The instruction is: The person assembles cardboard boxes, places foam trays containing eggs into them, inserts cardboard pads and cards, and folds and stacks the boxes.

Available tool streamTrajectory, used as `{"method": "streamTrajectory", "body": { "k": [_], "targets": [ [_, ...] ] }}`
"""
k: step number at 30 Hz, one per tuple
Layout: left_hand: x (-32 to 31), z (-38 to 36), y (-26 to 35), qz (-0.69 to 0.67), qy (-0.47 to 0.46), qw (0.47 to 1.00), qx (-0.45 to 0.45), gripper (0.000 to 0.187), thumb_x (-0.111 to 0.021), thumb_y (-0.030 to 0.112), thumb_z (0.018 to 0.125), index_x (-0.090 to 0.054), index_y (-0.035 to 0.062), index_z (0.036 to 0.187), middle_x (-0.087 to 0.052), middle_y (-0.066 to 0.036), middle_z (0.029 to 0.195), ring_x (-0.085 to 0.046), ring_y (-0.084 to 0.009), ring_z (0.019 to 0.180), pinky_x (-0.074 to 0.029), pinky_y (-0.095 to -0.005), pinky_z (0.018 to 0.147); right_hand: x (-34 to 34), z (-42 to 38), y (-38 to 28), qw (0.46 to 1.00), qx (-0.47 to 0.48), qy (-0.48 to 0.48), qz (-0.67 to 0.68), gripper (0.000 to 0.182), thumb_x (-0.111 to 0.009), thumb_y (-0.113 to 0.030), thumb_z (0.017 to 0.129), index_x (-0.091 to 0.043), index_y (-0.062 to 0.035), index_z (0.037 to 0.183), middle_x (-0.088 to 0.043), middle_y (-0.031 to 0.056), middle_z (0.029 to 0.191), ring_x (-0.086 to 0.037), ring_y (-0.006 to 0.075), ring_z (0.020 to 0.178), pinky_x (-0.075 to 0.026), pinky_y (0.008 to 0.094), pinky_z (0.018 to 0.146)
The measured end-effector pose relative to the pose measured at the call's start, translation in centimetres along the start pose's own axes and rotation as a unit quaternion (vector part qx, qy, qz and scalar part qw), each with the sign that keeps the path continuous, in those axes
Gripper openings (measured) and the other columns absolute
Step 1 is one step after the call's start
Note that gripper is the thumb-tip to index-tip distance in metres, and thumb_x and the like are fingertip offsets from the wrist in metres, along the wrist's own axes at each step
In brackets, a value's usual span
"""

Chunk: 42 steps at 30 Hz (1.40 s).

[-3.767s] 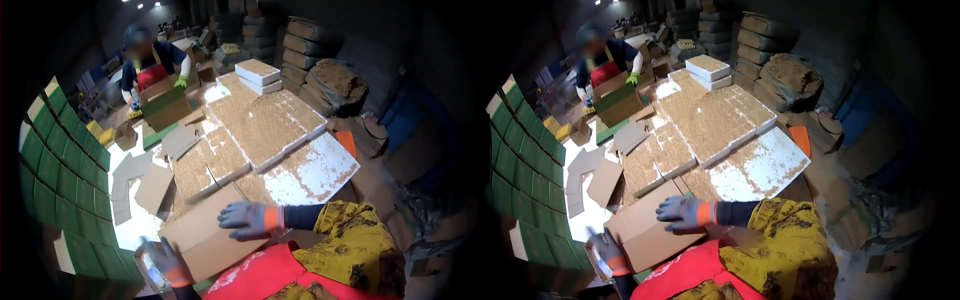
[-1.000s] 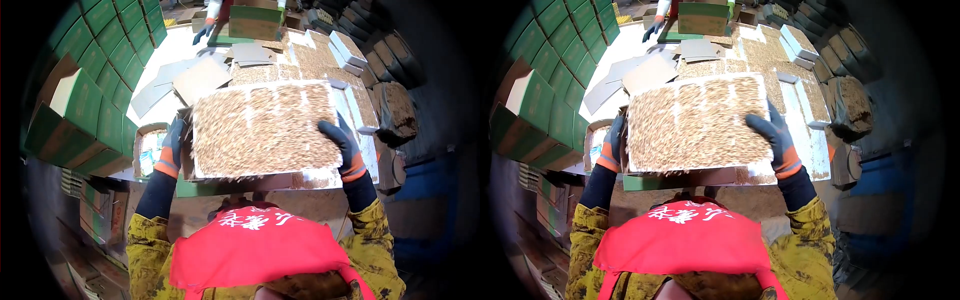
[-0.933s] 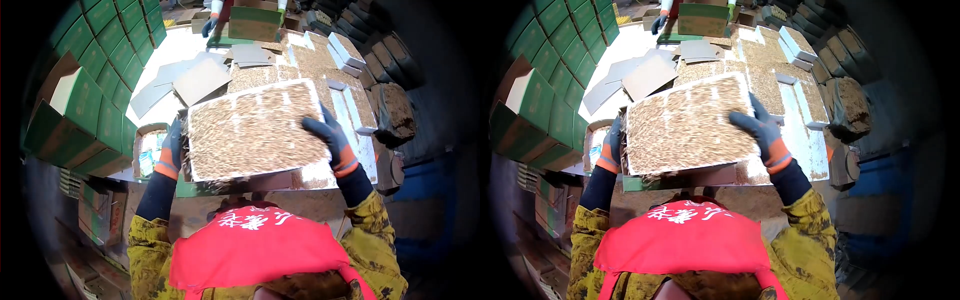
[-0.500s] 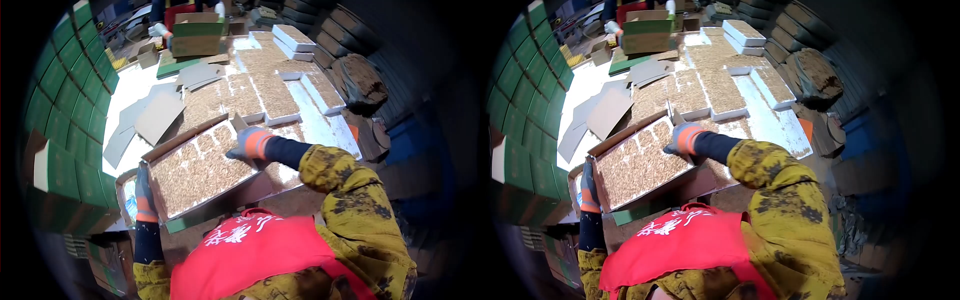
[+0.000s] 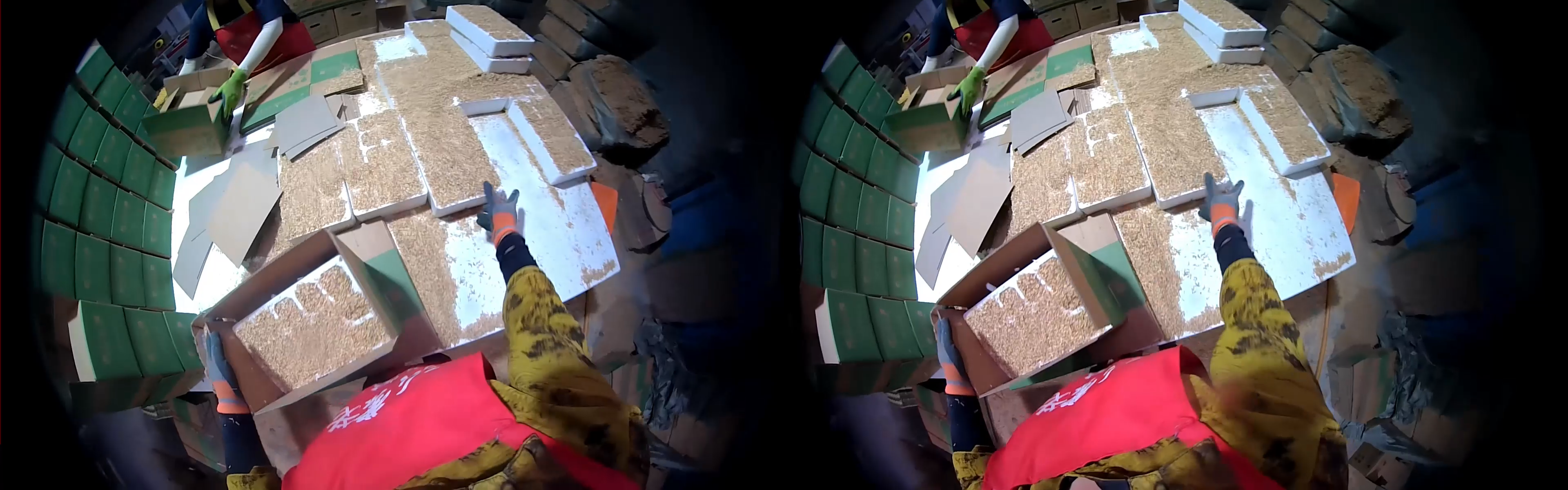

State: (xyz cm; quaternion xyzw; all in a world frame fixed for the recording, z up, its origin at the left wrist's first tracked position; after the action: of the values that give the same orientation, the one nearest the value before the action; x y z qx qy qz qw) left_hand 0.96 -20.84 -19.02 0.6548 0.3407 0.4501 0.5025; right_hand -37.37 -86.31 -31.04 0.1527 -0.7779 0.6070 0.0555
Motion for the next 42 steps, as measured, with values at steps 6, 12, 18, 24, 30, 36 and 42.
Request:
{"method": "streamTrajectory", "body": {
  "k": [6, 12, 18, 24, 30, 36, 42],
  "targets": [
    [-0.3, -2.6, -0.3, -0.105, -0.039, 0.990, 0.087, 0.050, -0.040, 0.035, 0.100, -0.043, 0.0001, 0.135, -0.050, -0.008, 0.133, -0.048, -0.0189, 0.119, -0.036, -0.0299, 0.103, 1.1, 1.2, 2.7, 0.996, -0.071, -0.046, 0.030, 0.062, -0.075, -0.045, 0.075, -0.046, 0.0020, 0.102, -0.063, 0.0143, 0.066, -0.060, 0.0200, 0.045, -0.049, 0.0312, 0.039],
    [-4.3, -3.4, 0.7, -0.230, -0.140, 0.949, 0.163, 0.055, -0.040, 0.043, 0.098, -0.042, 0.0026, 0.135, -0.049, -0.008, 0.134, -0.046, -0.0226, 0.121, -0.032, -0.0333, 0.106, 15.5, -5.2, 11.1, 0.992, -0.114, 0.011, 0.051, 0.056, -0.075, -0.036, 0.077, -0.049, -0.0019, 0.113, -0.061, 0.0099, 0.071, -0.057, 0.0174, 0.048, -0.047, 0.0294, 0.041],
    [-9.6, -6.1, 4.7, -0.284, -0.211, 0.911, 0.213, 0.058, -0.039, 0.045, 0.098, -0.040, 0.0021, 0.136, -0.047, -0.008, 0.136, -0.044, -0.0230, 0.123, -0.030, -0.0336, 0.106, 26.3, -15.3, 6.6, 0.932, 0.079, 0.204, -0.289, 0.069, -0.068, -0.034, 0.083, -0.040, -0.0043, 0.138, -0.045, 0.0219, 0.132, -0.043, 0.0320, 0.122, -0.038, 0.0436, 0.098],
    [-9.6, -6.5, 3.7, -0.284, -0.225, 0.901, 0.240, 0.064, -0.039, 0.051, 0.095, -0.036, 0.0041, 0.139, -0.040, -0.009, 0.141, -0.038, -0.0244, 0.127, -0.026, -0.0352, 0.108, 18.1, -15.1, 2.1, 0.827, 0.203, 0.174, -0.494, 0.075, -0.057, -0.047, 0.086, -0.034, -0.0003, 0.140, -0.039, 0.0242, 0.138, -0.035, 0.0403, 0.128, -0.027, 0.0500, 0.105],
    [-9.1, -6.1, 4.3, -0.258, -0.236, 0.914, 0.209, 0.067, -0.039, 0.053, 0.094, -0.035, 0.0046, 0.140, -0.039, -0.008, 0.142, -0.038, -0.0243, 0.128, -0.025, -0.0350, 0.109, -5.1, -19.2, -3.0, 0.772, 0.448, -0.213, -0.397, 0.073, -0.037, -0.058, 0.091, -0.028, -0.0098, 0.145, -0.022, 0.0172, 0.151, -0.021, 0.0363, 0.139, -0.012, 0.0464, 0.115],
    [-8.0, -6.1, 3.3, -0.278, -0.212, 0.912, 0.216, 0.068, -0.041, 0.053, 0.094, -0.035, 0.0035, 0.140, -0.041, -0.008, 0.140, -0.040, -0.0241, 0.126, -0.028, -0.0354, 0.107, 8.8, -3.0, -1.4, 0.788, 0.356, 0.021, -0.502, 0.071, -0.049, -0.053, 0.088, -0.038, -0.0031, 0.137, -0.037, 0.0213, 0.142, -0.033, 0.0347, 0.133, -0.022, 0.0473, 0.111],
    [-6.3, -4.7, 1.6, -0.207, -0.184, 0.942, 0.191, 0.064, -0.039, 0.052, 0.095, -0.037, 0.0050, 0.138, -0.041, -0.008, 0.139, -0.040, -0.0236, 0.125, -0.029, -0.0356, 0.106, 31.2, -9.0, 11.0, 0.703, 0.049, 0.229, -0.672, 0.062, -0.046, -0.039, 0.092, -0.030, -0.0091, 0.143, -0.031, 0.0170, 0.147, -0.030, 0.0397, 0.133, -0.023, 0.0545, 0.108]
  ]
}}
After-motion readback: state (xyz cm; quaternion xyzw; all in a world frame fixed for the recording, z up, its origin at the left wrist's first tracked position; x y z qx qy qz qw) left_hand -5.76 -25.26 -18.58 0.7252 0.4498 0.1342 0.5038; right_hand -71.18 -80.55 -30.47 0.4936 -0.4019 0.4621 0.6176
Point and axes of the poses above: each hand's wrist, its own z-axis towards the middle knuckle, its own x-axis out of the back of the hand, y = z × x, the point moved 10 cm from there along z, towards the middle knuckle
